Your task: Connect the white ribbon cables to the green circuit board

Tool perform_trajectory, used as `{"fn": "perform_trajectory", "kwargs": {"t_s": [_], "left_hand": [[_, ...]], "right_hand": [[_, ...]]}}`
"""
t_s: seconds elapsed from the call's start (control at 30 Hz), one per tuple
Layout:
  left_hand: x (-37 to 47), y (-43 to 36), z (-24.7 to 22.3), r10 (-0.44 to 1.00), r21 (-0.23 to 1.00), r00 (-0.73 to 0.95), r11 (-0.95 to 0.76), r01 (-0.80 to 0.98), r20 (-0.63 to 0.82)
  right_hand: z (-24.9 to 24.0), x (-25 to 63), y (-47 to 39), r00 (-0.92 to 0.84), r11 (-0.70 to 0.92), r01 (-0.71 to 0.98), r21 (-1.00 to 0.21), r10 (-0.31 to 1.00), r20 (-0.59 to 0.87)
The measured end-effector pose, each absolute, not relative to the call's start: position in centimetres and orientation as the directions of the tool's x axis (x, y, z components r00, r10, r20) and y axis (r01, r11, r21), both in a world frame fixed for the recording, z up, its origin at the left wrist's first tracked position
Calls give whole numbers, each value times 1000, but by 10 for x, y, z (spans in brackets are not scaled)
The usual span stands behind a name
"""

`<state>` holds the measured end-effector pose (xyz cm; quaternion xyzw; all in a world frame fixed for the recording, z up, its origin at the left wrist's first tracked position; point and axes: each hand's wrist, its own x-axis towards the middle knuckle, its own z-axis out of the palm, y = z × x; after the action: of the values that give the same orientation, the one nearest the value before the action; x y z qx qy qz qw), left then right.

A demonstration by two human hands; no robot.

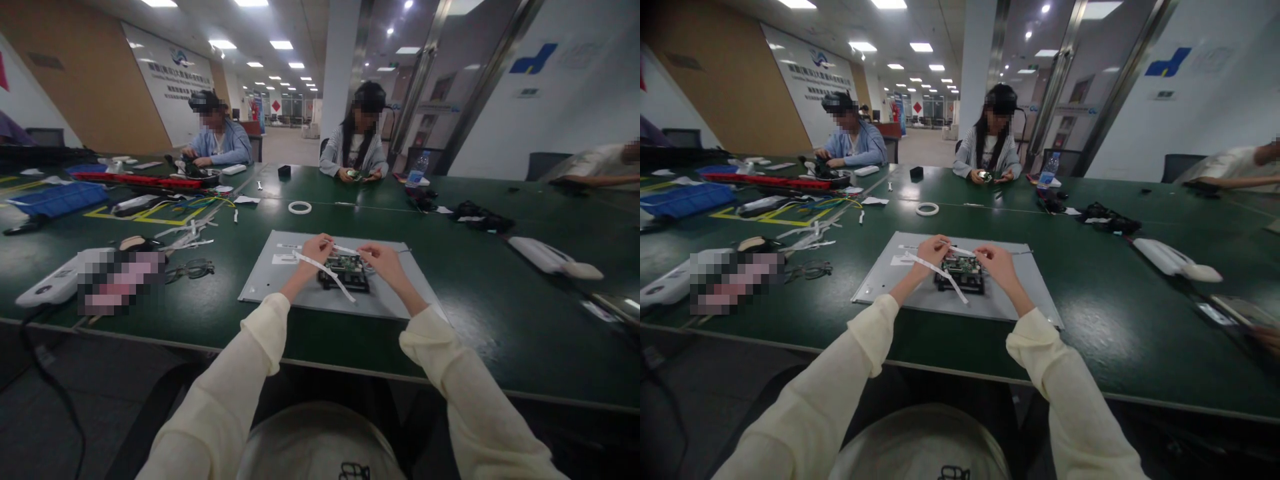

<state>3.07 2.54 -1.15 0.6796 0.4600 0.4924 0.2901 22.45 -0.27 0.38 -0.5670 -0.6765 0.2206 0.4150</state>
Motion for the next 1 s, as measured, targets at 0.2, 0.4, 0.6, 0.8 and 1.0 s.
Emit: {"fn": "perform_trajectory", "kwargs": {"t_s": [0.2,0.4,0.6,0.8,1.0], "left_hand": [[17,26,-11,922,872,-50,-345,346,385],[18,19,-11,877,777,11,-431,459,480],[27,9,-9,853,706,164,-505,496,495],[33,0,-10,755,611,325,-653,448,569],[31,4,-17,705,487,393,-699,524,590]], "right_hand": [[11,229,-7,75,184,499,-847,964,254],[10,244,-5,91,50,326,-944,992,84],[17,261,-6,-68,-48,198,-979,996,-63],[22,263,-15,-316,-57,330,-942,934,-167],[12,263,-4,0,-57,68,-996,998,-57]]}}
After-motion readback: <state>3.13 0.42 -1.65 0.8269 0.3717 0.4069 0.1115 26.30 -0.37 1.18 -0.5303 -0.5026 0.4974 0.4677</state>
